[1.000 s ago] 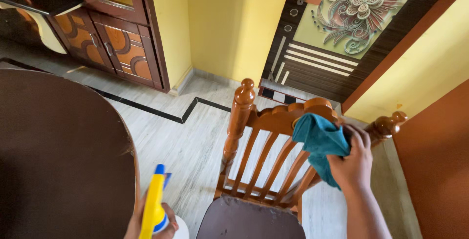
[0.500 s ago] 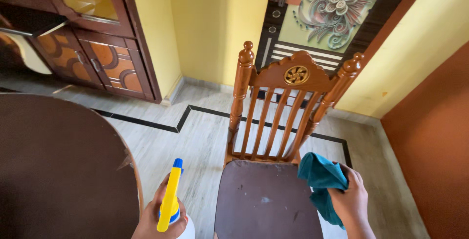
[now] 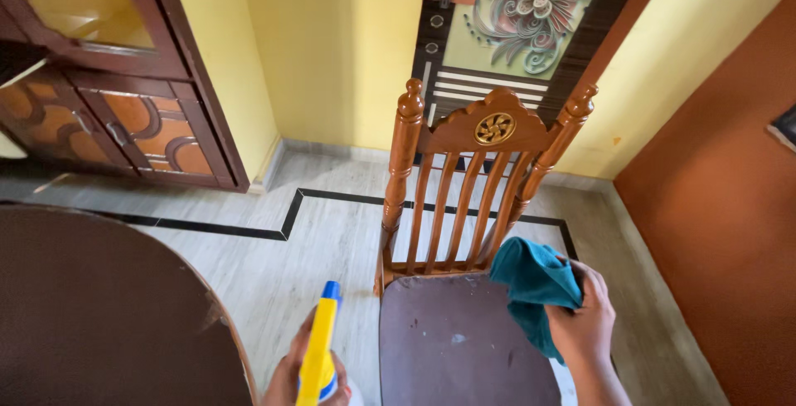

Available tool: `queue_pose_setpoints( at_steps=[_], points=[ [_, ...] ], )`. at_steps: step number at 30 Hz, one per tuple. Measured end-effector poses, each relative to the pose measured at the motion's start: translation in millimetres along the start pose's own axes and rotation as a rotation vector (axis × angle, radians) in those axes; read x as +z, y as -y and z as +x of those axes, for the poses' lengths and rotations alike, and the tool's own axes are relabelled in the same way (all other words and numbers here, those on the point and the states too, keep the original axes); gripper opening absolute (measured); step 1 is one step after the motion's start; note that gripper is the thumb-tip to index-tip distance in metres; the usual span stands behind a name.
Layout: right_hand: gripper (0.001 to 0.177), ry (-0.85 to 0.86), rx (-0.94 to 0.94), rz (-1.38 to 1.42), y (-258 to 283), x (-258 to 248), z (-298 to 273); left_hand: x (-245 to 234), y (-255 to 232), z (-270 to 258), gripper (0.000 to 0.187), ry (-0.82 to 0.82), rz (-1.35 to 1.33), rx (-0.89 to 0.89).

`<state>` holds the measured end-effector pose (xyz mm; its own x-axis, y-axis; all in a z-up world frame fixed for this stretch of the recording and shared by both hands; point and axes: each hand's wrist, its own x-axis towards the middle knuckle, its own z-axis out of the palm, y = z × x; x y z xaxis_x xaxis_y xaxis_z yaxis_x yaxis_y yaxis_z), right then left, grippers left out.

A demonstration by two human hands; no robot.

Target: The person cleans a wooden chair by spraying a cleaning solution from a spray bottle and wiping the surfaces with a cloth. The person wipes the backrest, seat, and legs of the chair.

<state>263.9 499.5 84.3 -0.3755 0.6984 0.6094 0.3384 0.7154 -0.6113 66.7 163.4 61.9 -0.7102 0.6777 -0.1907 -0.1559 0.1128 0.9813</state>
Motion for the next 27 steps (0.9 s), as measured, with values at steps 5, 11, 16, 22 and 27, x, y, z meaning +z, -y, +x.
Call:
queue_pose_setpoints(
  at_steps=[5, 11, 16, 22, 27],
  points=[
    [0.049, 0.008, 0.013, 0.018, 23.1, 14.6, 25.0, 5.8, -45.4, 6.9, 0.109, -0.003, 0.052, -0.111],
    [0.053, 0.029, -0.072, 0.077, 0.1, 57.3, 91.9, 31.8, -45.0, 36.2, 0.106, -0.056, 0.028, 0.155],
    [0.049, 0.009, -0.054, 0.07, -36.2, 63.9, 168.5, 62.9, -29.6, 77.5, 0.11, -0.162, -0.089, 0.136],
    [0.081, 0.086, 0.078, 0.065, -139.8, 68.2, 286.7, 93.3, -23.5, 115.8, 0.114, -0.198, -0.104, 0.127],
    [0.107, 0.269, 0.215, -0.01, -206.4, 96.3, 376.7, 109.9, -31.5, 126.2, 0.108, -0.24, -0.055, 0.093]
  ],
)
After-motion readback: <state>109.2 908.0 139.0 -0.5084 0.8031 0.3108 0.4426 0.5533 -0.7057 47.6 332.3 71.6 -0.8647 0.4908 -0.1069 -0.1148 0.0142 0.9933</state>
